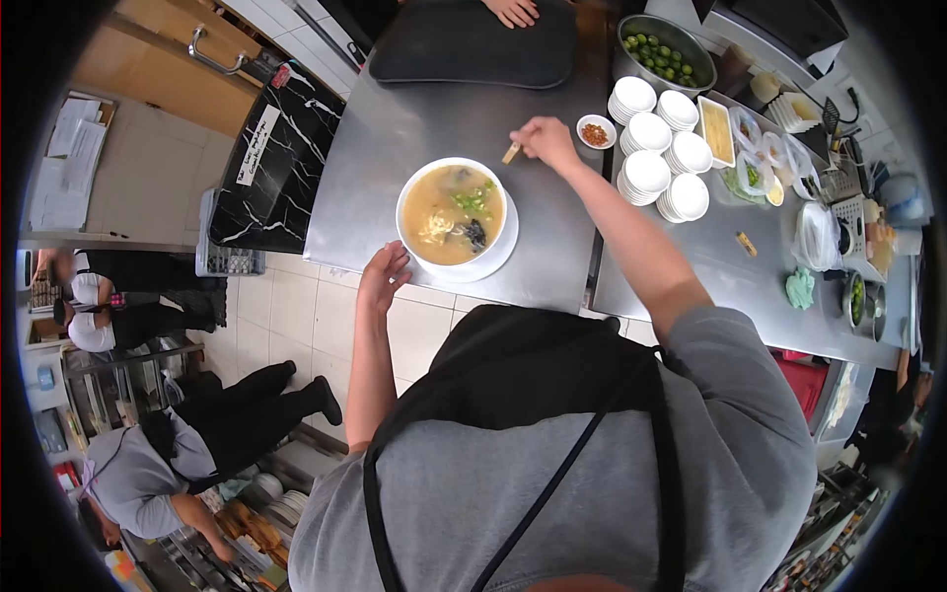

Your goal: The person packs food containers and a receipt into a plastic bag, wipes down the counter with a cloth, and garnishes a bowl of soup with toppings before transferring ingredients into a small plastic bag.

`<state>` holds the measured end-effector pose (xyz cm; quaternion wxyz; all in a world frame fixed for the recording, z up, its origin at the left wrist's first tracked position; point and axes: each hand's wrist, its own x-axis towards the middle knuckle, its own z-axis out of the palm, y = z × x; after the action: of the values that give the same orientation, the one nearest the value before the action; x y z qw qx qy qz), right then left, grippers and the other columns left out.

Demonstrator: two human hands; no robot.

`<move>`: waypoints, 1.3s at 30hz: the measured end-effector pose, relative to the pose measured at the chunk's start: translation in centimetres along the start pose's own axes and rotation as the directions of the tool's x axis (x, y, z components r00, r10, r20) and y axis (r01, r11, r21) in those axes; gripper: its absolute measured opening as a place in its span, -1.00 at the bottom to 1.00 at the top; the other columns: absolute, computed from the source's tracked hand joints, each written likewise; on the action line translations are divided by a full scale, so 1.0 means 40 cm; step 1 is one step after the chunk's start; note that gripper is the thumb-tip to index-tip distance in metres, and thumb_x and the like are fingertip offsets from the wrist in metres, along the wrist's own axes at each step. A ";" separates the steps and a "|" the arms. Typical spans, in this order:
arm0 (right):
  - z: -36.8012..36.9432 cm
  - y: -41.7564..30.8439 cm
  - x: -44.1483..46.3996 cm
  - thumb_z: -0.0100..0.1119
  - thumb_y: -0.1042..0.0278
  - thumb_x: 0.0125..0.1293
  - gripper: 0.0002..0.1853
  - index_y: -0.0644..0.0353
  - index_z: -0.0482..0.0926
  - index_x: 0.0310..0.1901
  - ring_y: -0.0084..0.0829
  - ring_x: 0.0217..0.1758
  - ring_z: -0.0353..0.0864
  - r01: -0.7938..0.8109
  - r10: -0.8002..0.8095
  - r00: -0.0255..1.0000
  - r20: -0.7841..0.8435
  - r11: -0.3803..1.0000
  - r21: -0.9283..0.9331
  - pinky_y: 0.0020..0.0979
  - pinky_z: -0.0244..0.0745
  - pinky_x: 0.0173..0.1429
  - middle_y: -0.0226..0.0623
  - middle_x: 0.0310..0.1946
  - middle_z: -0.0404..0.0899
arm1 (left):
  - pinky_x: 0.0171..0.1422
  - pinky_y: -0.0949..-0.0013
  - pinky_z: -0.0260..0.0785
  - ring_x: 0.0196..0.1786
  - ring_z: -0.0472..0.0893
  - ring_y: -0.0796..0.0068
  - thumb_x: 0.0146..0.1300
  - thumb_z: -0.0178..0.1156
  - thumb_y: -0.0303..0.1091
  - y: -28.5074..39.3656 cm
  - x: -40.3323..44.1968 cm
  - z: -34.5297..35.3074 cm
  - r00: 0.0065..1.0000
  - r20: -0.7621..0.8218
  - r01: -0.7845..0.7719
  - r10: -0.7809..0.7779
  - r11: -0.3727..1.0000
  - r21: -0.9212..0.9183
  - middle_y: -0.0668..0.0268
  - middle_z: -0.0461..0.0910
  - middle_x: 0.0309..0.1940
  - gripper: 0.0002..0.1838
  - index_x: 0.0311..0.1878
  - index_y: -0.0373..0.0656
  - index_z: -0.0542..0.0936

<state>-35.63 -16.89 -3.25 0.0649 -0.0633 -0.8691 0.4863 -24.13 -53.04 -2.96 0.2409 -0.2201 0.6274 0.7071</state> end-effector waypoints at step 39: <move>0.013 -0.050 -0.348 0.04 0.35 0.23 -0.59 0.40 0.37 0.08 -0.43 -0.31 0.62 -0.194 0.116 0.930 0.348 0.961 0.198 -0.50 0.54 -0.23 -0.14 -0.25 0.56 | -0.30 0.28 0.60 -0.50 0.56 0.28 0.24 -0.16 -0.57 -0.103 -0.029 0.161 0.995 -0.090 -0.051 0.038 0.987 -0.154 0.08 0.43 -0.39 -0.80 -0.08 -0.33 0.16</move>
<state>-22.12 -20.78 -2.51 -0.1151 -0.0412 -0.7979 0.5903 -20.71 -46.31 -4.72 0.1794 -0.2548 0.5846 0.7491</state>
